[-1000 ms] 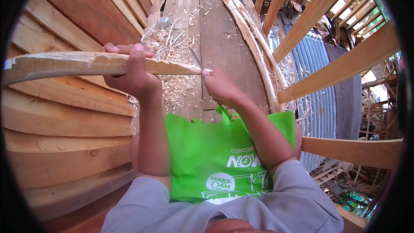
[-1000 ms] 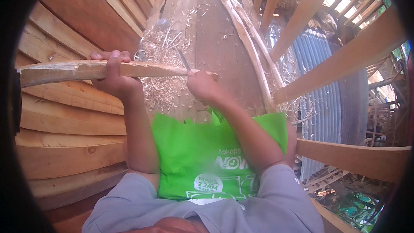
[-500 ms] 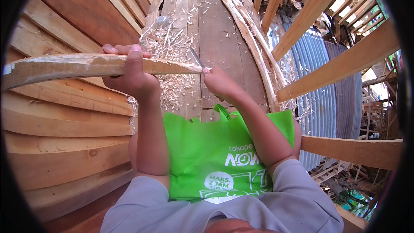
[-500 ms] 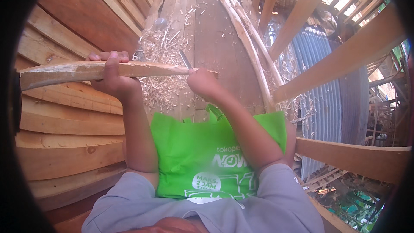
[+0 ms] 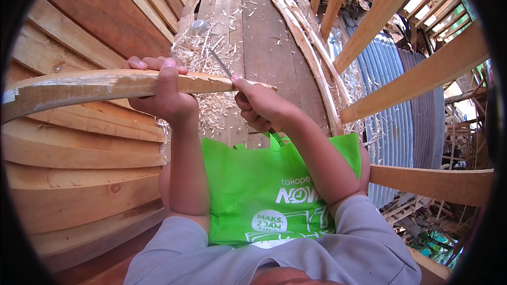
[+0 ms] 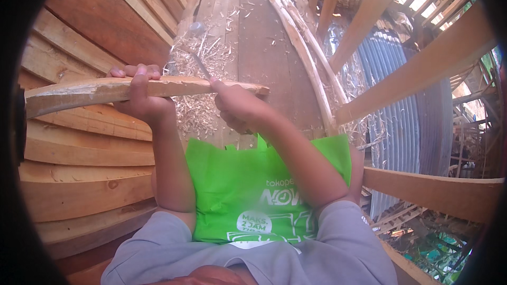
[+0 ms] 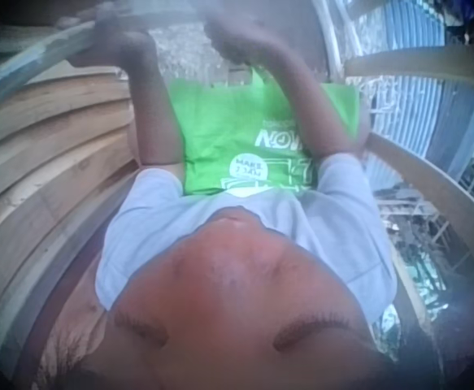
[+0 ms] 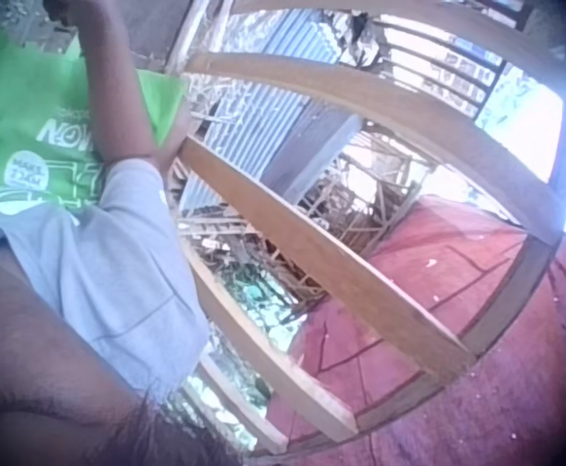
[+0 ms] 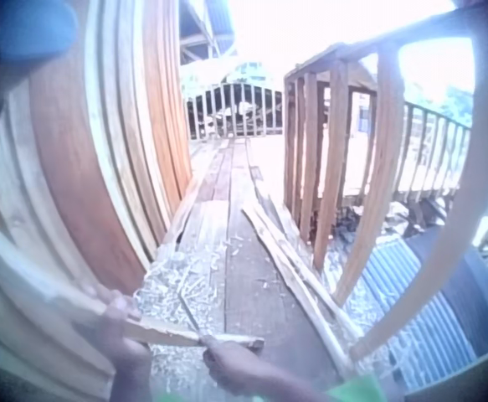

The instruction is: The person carves a long wooden stick using a small knife, holding the stick with the left hand and shaving thin curls of wood with the right hand. The person sits on a wooden floor with a green bag on the lap, and wood shavings accumulate on the floor.

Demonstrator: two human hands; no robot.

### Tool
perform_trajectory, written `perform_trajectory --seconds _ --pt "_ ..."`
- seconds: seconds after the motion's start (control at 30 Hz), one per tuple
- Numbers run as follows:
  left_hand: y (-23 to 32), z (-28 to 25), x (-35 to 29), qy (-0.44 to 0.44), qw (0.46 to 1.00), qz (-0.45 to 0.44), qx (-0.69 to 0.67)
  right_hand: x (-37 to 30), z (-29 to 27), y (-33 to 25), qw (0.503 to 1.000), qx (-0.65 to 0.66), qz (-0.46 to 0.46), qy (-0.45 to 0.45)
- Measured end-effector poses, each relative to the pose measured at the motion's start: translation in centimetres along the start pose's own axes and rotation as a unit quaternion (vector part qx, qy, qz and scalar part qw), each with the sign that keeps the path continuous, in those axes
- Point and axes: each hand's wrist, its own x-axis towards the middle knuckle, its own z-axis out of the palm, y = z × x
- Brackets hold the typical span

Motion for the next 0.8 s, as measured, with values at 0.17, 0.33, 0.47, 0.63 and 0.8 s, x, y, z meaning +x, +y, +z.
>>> perform_trajectory --seconds 0.17,0.33,0.47,0.63,0.8 --pt "0.0 0.0 0.0 -0.008 1.000 0.009 0.007 0.3 -1.2 0.0 0.982 0.122 0.030 -0.140" --pt "-0.3 -0.1 0.1 -0.021 1.000 0.018 0.006 0.6 -1.4 0.1 0.967 0.178 0.040 -0.177" --pt "-0.3 -0.3 0.2 -0.027 0.999 0.020 0.013 0.4 -1.2 0.1 0.983 0.131 0.016 -0.128" --pt "-0.1 -0.1 0.0 -0.017 0.999 0.011 0.028 0.1 0.9 0.2 0.989 -0.085 -0.072 0.095" --pt "0.4 0.1 0.0 -0.022 0.999 -0.014 0.024 -0.6 1.0 -0.4 0.999 -0.036 -0.031 0.024"
